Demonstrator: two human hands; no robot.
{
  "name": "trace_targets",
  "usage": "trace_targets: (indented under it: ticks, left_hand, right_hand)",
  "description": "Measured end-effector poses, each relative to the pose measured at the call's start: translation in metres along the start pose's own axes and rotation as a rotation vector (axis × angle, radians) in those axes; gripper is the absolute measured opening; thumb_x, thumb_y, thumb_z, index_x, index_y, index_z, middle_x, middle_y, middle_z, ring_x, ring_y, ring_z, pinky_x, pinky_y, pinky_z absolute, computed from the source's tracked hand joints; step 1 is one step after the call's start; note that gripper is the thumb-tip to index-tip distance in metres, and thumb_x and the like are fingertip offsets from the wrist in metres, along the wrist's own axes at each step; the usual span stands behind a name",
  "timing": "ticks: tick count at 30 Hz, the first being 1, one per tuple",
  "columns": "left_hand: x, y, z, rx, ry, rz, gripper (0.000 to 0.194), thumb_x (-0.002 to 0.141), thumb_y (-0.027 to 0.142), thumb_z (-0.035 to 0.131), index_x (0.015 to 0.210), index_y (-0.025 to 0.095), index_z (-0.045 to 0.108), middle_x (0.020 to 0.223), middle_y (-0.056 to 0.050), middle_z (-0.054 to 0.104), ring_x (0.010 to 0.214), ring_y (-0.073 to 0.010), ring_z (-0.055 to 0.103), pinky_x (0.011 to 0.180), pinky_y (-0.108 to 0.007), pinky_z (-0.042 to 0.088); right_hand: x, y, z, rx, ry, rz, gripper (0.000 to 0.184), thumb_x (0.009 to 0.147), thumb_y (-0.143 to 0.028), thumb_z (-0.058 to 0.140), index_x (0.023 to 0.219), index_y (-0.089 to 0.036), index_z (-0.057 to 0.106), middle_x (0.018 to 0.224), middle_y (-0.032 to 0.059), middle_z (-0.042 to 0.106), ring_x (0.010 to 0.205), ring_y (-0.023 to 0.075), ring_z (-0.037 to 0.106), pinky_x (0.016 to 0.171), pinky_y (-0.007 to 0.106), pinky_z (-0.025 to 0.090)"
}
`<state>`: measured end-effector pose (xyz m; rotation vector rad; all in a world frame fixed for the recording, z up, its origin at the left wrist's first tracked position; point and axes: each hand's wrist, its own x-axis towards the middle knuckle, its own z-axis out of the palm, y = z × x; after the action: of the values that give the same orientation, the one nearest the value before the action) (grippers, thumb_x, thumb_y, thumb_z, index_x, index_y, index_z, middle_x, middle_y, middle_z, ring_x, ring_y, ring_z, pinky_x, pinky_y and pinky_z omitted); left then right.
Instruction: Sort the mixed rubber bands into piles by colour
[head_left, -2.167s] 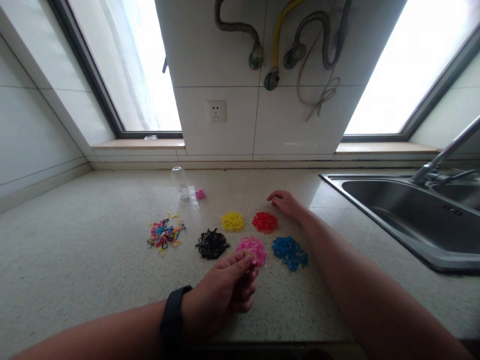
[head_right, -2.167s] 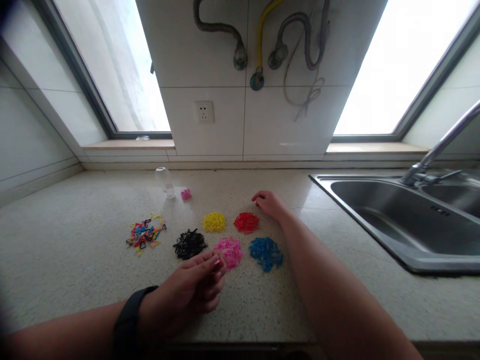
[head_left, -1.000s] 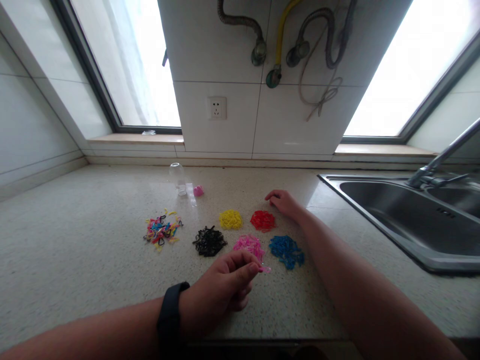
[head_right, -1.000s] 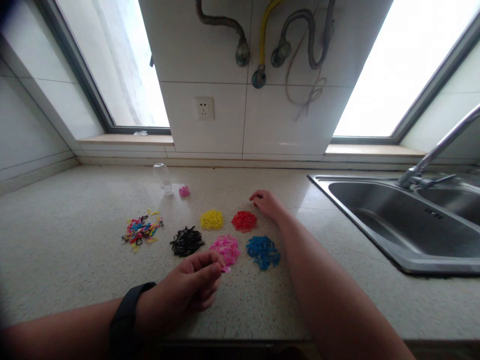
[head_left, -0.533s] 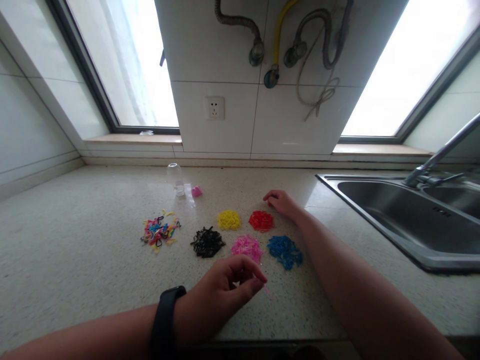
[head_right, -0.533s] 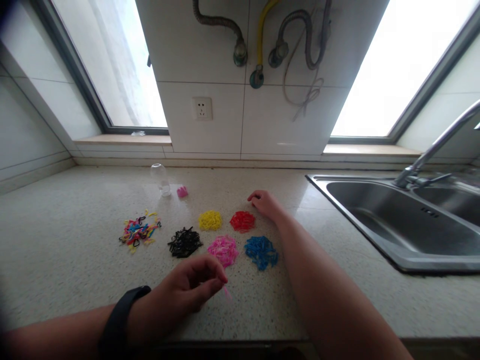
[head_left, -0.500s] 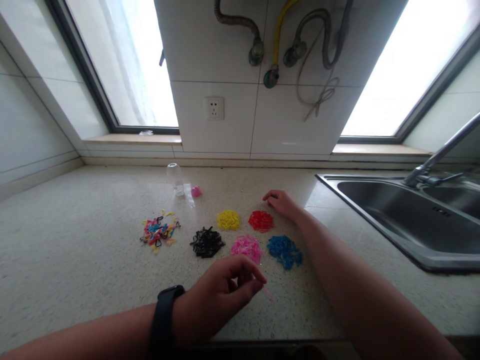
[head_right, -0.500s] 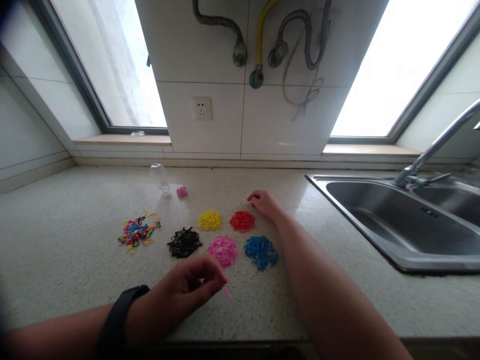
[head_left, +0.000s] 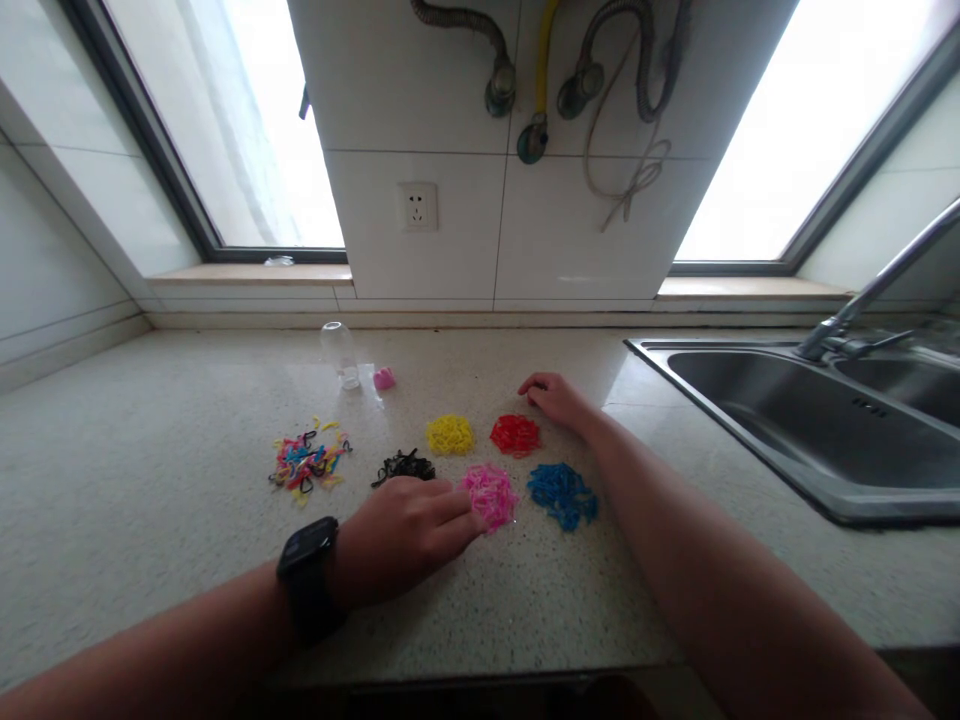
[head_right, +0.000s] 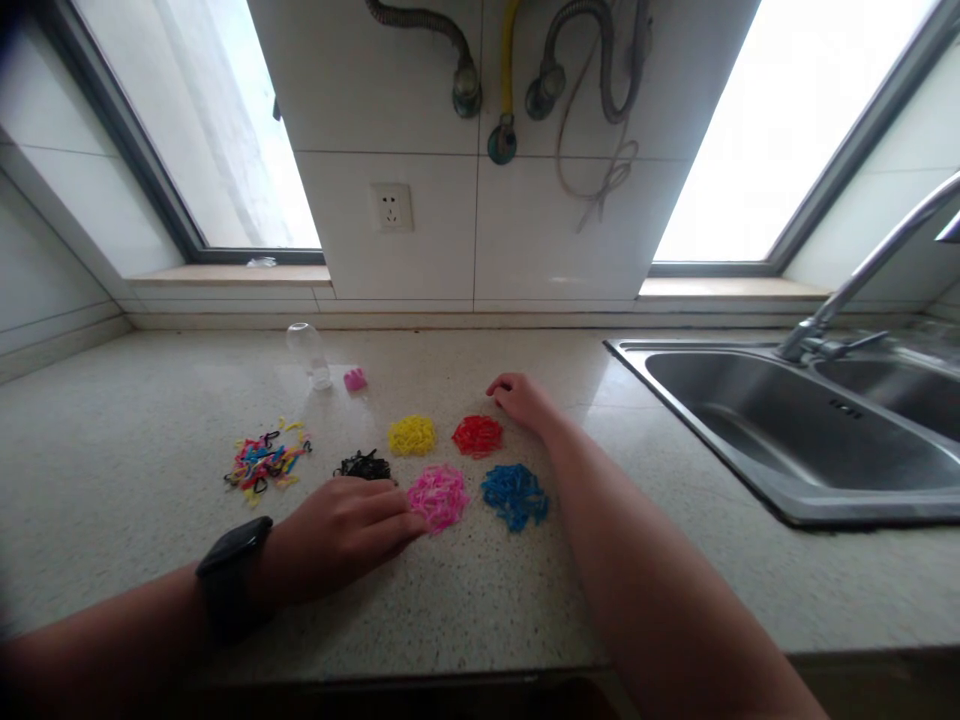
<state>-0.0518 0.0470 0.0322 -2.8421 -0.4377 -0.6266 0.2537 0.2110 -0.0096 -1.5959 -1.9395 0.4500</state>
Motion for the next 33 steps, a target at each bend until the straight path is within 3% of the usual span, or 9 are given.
trace_targets:
  ticks: [14,19,25,29,33]
  left_hand:
    - [0.000,0.002,-0.002,0.104,-0.111,0.061,0.013,0.095,0.012,0.049,0.100,0.017,0.060,0.077,0.000,0.058,0.064,-0.0172,0.049,0.050,-0.032,0.033]
    - [0.002,0.004,-0.005,0.106,-0.098,0.091,0.012,0.095,0.012,0.049,0.096,0.017,0.060,0.076,0.000,0.058,0.063,-0.0168,0.049,0.049,-0.032,0.031]
    - [0.005,0.026,-0.007,0.000,-0.036,0.207,0.006,0.093,0.022,0.054,0.092,0.018,0.058,0.064,0.002,0.053,0.053,-0.0157,0.044,0.044,-0.033,0.024]
    - [0.005,0.043,-0.003,-0.079,-0.068,0.197,0.008,0.091,0.027,0.057,0.089,0.019,0.056,0.061,0.003,0.051,0.051,-0.0152,0.044,0.042,-0.034,0.022]
    - [0.004,0.044,0.001,-0.131,-0.113,0.225,0.010,0.092,0.028,0.056,0.092,0.018,0.056,0.062,0.003,0.052,0.052,-0.0151,0.046,0.041,-0.034,0.023]
  right_hand:
    - [-0.001,-0.002,0.000,0.025,-0.006,0.012,0.026,0.079,-0.021,0.052,0.091,-0.020,0.076,0.069,0.0011,0.069,0.061,0.0127,0.057,0.056,0.022,0.037]
    - [-0.001,-0.002,0.000,0.021,0.001,0.021,0.026,0.079,-0.022,0.053,0.090,-0.019,0.076,0.068,0.0012,0.069,0.062,0.0135,0.058,0.057,0.022,0.037]
    - [-0.001,-0.003,0.000,0.011,-0.004,0.025,0.027,0.078,-0.021,0.053,0.091,-0.019,0.076,0.070,0.0017,0.070,0.062,0.0135,0.059,0.058,0.023,0.039]
    - [-0.002,-0.003,-0.001,-0.002,-0.003,0.015,0.027,0.079,-0.022,0.052,0.091,-0.020,0.076,0.071,0.0021,0.070,0.063,0.0139,0.059,0.059,0.023,0.039]
    - [-0.001,-0.004,-0.002,-0.014,-0.009,0.024,0.028,0.079,-0.021,0.051,0.091,-0.020,0.076,0.074,0.0024,0.072,0.062,0.0136,0.058,0.058,0.023,0.038]
